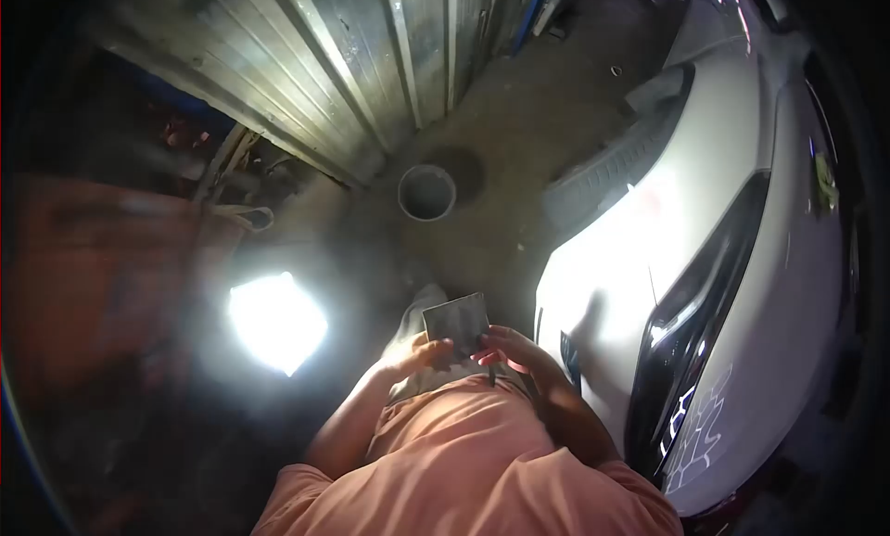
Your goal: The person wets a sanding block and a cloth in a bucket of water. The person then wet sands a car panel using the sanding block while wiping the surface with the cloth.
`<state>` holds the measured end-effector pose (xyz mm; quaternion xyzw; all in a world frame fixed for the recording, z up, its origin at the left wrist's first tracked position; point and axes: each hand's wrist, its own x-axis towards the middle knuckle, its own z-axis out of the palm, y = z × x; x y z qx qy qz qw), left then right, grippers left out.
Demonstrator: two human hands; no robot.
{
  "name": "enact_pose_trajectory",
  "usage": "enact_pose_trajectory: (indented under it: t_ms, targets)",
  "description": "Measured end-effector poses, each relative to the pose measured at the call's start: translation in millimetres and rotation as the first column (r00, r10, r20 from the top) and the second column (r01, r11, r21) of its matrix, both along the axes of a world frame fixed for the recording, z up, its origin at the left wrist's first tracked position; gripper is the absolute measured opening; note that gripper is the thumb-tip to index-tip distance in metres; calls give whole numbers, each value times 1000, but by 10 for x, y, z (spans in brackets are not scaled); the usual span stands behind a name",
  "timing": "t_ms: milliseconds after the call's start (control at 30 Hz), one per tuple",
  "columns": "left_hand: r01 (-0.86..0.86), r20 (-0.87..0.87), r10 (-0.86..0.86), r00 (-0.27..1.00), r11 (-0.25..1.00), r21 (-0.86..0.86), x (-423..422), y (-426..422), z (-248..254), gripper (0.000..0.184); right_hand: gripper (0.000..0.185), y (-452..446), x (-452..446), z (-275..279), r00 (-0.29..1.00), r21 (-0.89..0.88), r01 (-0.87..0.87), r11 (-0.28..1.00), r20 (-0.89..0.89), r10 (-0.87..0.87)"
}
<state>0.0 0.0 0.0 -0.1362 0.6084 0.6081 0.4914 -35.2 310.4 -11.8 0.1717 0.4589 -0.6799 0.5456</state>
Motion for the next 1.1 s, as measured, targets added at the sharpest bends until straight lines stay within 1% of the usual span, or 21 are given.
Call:
enact_pose_trajectory:
  t_ms: [67,133,200,233,300,333,367,433,500,533,567,633,667,700,767,800,833,900,933,1000,1100]
  targets:
    - [-84,48,104,993,948,-307,148,125,-97,62,42,23,46,-157,997,124,-70,990,-11,72]
    - [-308,73,348,935,894,-325,-330,214,-719,59,38,56,-690,-770,948,410,-239,880,-98,303]
    - [-615,47,637,769,758,-218,-165,62,-1485,57,47,-141,-1101,-1293,826,675,-310,670,-158,541]
    - [-672,44,705,708,692,-263,-296,-73,-1377,59,47,-344,-1240,-1548,718,764,-205,612,-307,624]
    - [-754,68,815,575,561,-343,-396,-106,-1144,62,40,-526,-1531,-2062,699,805,-214,553,-270,663]
    - [-576,-2,624,782,721,-386,-338,-204,-1225,67,37,-559,-1615,-2530,718,777,-166,607,-326,615]
    - [-581,81,669,739,693,-426,-322,-103,-1346,70,34,-533,-1706,-2990,736,755,-112,647,-375,564]
    - [-560,143,686,713,680,-472,-299,82,-1485,70,32,-753,-2277,-3178,631,831,-232,505,-266,729]
    - [-510,168,654,738,703,-495,-249,201,-1660,72,30,-1044,-2779,-3527,418,861,-153,485,-389,821]
    - [-546,139,707,693,642,-539,-368,288,-1617,72,30,-1177,-2997,-3794,333,848,-100,520,-464,821]
    - [-473,145,667,731,648,-597,-304,319,-1670,66,30,-1293,-3135,-4063,258,830,-53,556,-526,810]
    - [-265,110,458,882,675,-689,61,360,-1852,57,37,-1568,-3620,-4246,198,879,-153,452,-421,885]
    - [-201,158,410,898,704,-681,-2,337,-1830,53,39,-1641,-3736,-4886,143,870,-59,489,-478,867]
    - [-228,116,404,907,703,-673,-185,324,-1756,49,41,-1702,-3774,-5503,90,855,29,517,-517,851]
    - [-379,-73,438,896,667,-642,-550,347,-1678,45,40,-1877,-4212,-5949,199,789,7,614,-603,773]
    - [-500,-225,470,854,619,-606,-599,383,-1772,43,43,-1961,-4461,-5928,65,867,22,498,-498,865]
    - [-522,-176,532,828,616,-590,-467,407,-1747,44,47,-2055,-4605,-5980,-70,924,49,380,-377,924]
    - [-593,-30,705,708,572,-567,-282,497,-1636,53,47,-2093,-4592,-6622,-8,880,-21,474,-474,880]
    - [-638,59,802,594,515,-572,-230,561,-1558,59,41,-2156,-4542,-6698,-31,932,-140,334,-341,940]
    - [-622,83,824,560,485,-615,-289,606,-1436,59,32,-2268,-4574,-6603,-147,935,-354,-3,-52,988]
    - [-479,64,700,711,549,-685,-441,564,-1442,54,29,-2205,-4182,-6831,78,994,-40,101,-97,992]
